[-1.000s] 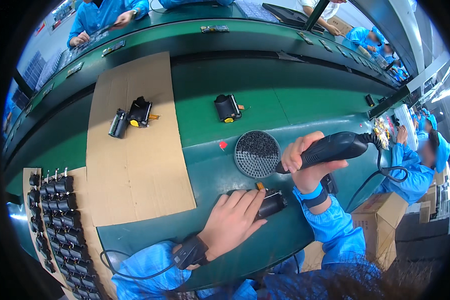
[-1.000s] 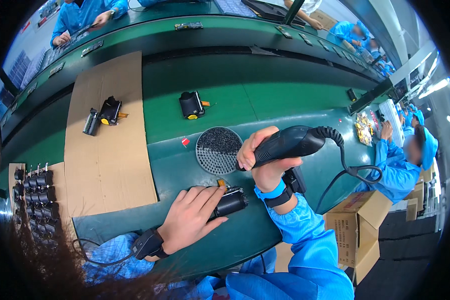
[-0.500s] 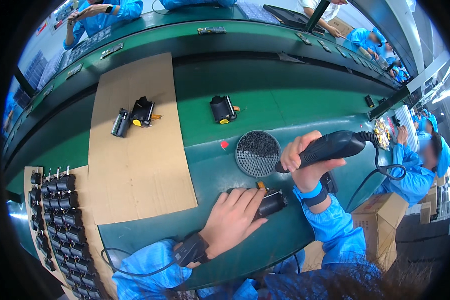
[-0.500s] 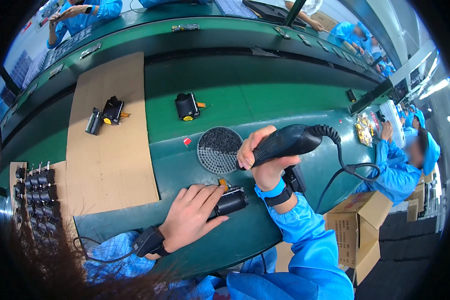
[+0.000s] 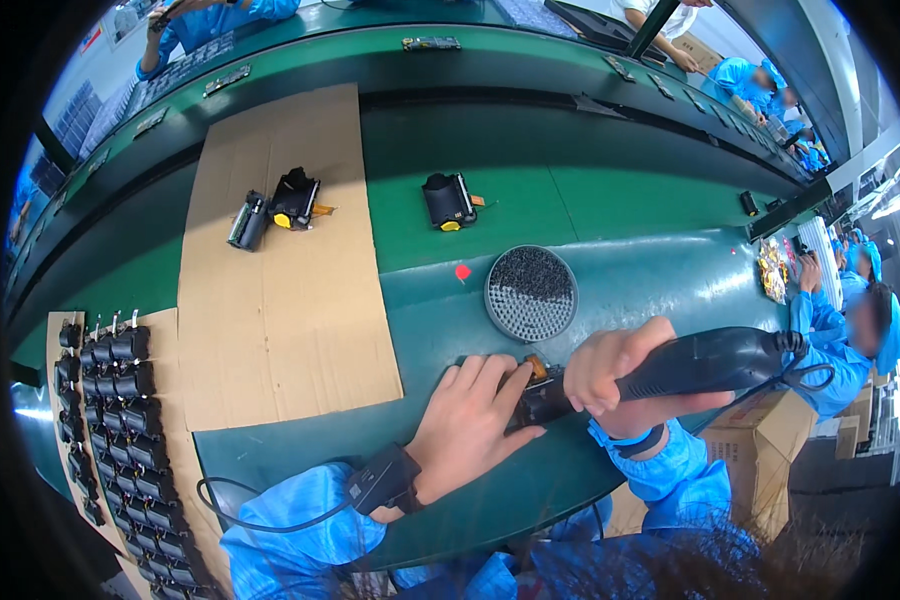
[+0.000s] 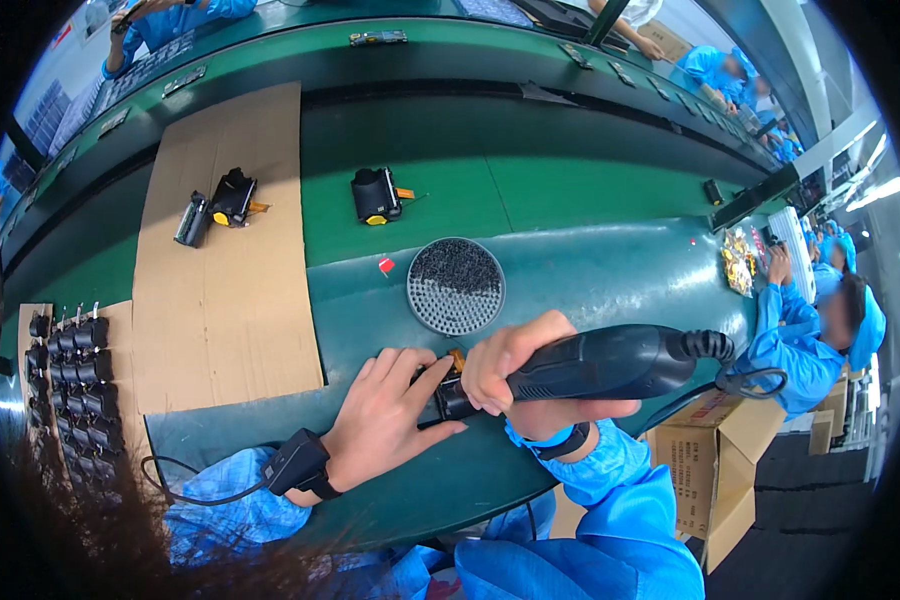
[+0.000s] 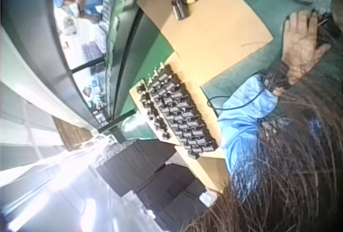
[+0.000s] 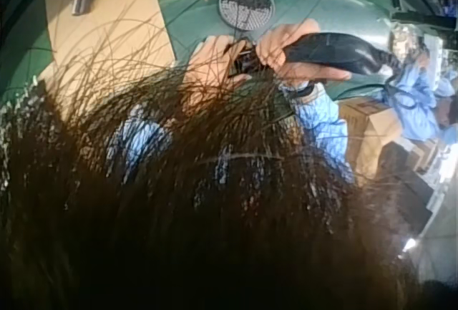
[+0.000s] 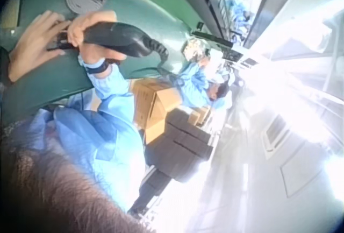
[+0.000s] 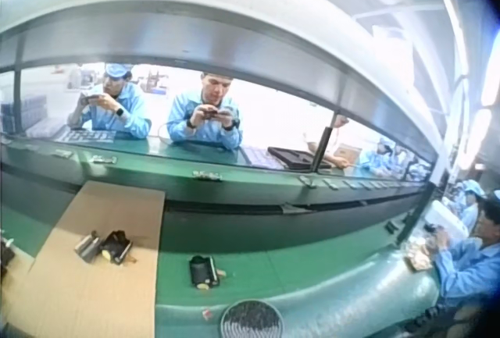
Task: The person is assembling small electronic modules using an electric screwdriver on a factory assembly line.
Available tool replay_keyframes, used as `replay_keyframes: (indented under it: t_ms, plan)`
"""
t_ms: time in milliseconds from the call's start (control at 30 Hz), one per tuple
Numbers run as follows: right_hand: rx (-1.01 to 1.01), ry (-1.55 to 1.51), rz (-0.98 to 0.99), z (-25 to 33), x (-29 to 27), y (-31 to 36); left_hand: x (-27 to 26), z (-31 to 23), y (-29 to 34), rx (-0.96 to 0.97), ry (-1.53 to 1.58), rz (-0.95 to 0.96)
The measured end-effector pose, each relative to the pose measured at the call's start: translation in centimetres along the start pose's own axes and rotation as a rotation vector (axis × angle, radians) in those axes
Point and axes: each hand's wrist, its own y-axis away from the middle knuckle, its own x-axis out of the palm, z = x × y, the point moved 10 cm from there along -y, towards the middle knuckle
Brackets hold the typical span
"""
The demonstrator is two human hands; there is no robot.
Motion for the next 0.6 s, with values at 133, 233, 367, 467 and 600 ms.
replay_keyframes:
  t_ms: [133,233,367,467,600]
  plan:
    - [0.013,0.002,-0.032,-0.52,-0.92,0.07,0.17,-0.01,-0.07,-0.009,0.004,0.016]
    - [0.04,-0.004,-0.045,-0.88,-0.95,0.06,0.32,0.03,-0.04,-0.012,0.001,0.021]
    - [0.061,0.006,-0.05,-0.99,-1.11,0.26,0.45,-0.19,-0.07,-0.013,-0.009,0.024]
    - [0.051,0.03,-0.041,-1.02,-1.02,0.22,0.43,-0.16,-0.11,-0.013,-0.005,0.024]
    - [0.051,0.116,0.048,-0.99,-0.58,0.07,0.44,-0.38,-0.36,-0.009,-0.007,0.029]
